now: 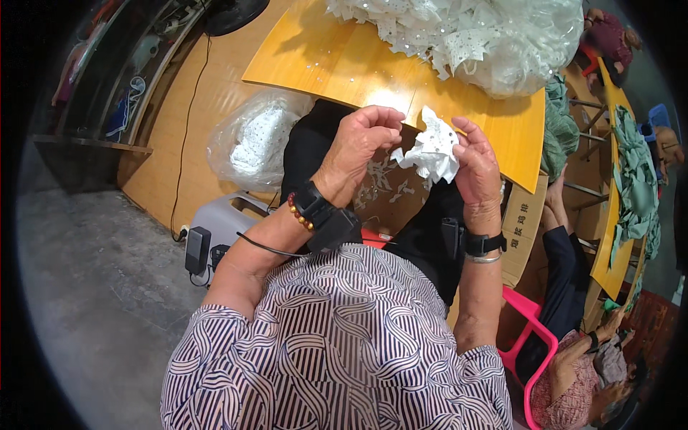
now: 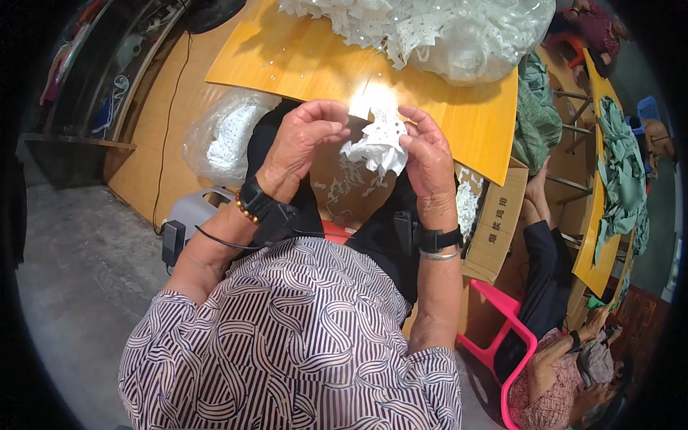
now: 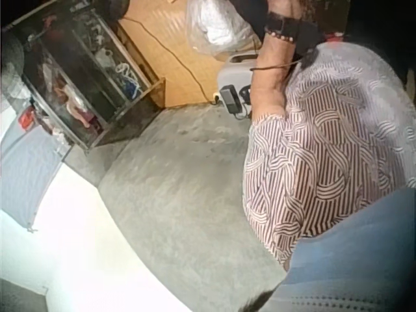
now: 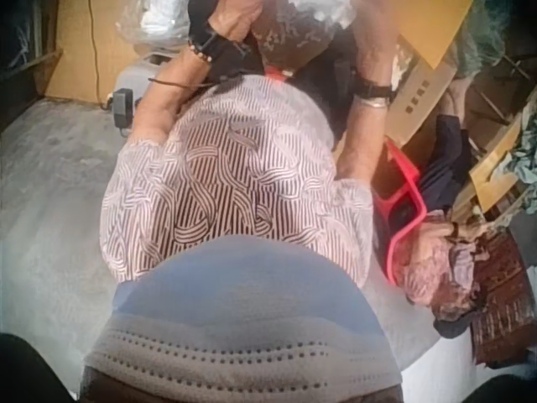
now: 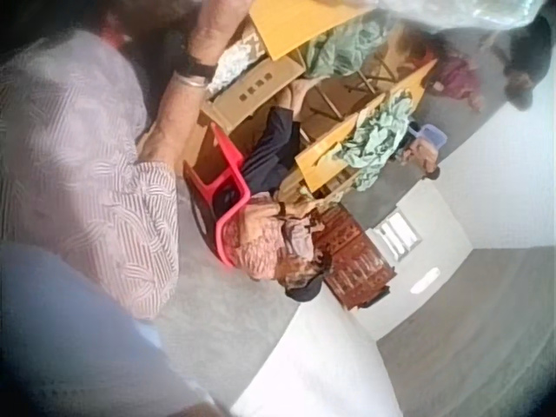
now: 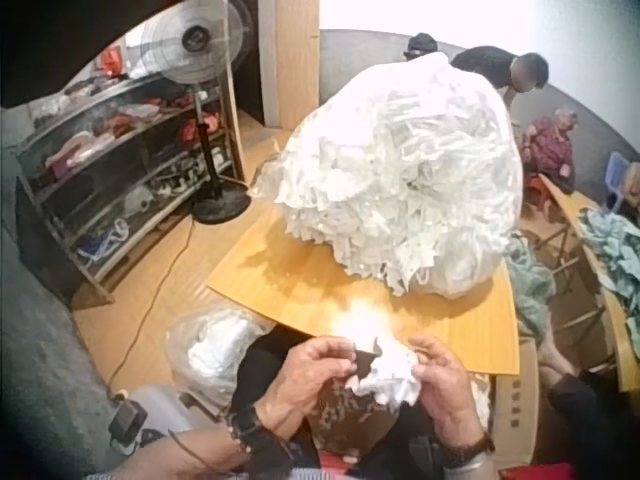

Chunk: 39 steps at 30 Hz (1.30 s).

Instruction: Sorting and separating small white lace or textile pieces from a bundle.

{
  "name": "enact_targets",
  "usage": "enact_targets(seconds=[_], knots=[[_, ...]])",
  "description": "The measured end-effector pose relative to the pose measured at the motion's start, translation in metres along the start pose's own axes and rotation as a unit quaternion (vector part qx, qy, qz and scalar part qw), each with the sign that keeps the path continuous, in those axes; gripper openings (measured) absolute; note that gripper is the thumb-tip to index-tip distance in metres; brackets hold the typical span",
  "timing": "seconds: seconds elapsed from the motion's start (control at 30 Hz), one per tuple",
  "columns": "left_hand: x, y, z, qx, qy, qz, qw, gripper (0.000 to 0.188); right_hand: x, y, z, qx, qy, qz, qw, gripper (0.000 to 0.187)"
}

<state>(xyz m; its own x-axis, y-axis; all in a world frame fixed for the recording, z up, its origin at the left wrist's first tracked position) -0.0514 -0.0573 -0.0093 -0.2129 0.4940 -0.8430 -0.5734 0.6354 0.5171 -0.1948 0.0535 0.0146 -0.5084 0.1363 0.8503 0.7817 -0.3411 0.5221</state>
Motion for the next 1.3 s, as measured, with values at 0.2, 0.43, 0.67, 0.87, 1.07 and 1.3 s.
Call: enact_targets(seconds=[0.2, 0.43, 0.67, 0.87, 1.07, 1.3], knots=[[-0.008, 0.004, 0.009, 0.074, 0.094, -0.189, 0.975, 0.034, -0.006, 0.010, -0.005, 0.066, 0.085, -0.002, 0.994, 0.045], [-0.019, 0.016, 0.019, 0.073, 0.244, -0.368, 0.894, 0.035, -0.013, 0.026, 0.003, 0.054, 0.106, -0.041, 0.992, 0.045], [-0.018, 0.018, 0.023, 0.105, 0.242, -0.376, 0.888, 0.034, -0.029, 0.032, 0.014, 0.053, 0.132, -0.117, 0.983, 0.045], [-0.015, 0.018, 0.029, 0.158, 0.239, -0.339, 0.896, 0.021, -0.022, 0.046, 0.023, 0.072, 0.108, -0.029, 0.991, 0.042], [-0.001, 0.006, 0.023, 0.056, 0.055, -0.139, 0.987, 0.008, -0.049, 0.031, 0.023, 0.051, 0.151, -0.138, 0.977, 0.039], [0.009, -0.006, 0.015, -0.006, 0.017, 0.079, 0.997, 0.006, -0.057, 0.020, 0.032, 0.031, 0.159, 0.022, 0.986, 0.053]])
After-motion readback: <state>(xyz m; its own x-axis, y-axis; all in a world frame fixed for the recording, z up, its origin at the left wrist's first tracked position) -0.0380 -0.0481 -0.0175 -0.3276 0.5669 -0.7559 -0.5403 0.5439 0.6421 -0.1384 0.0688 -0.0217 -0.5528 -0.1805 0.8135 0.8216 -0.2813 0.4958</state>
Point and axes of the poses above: each hand's wrist, its own z-axis away from the middle knuckle, its own y-axis out of the palm, x = y × z, the point moved 5 cm from there along -z, towards the middle knuckle, and after that the axes turned 5 degrees about x, right-handed, at the moved point
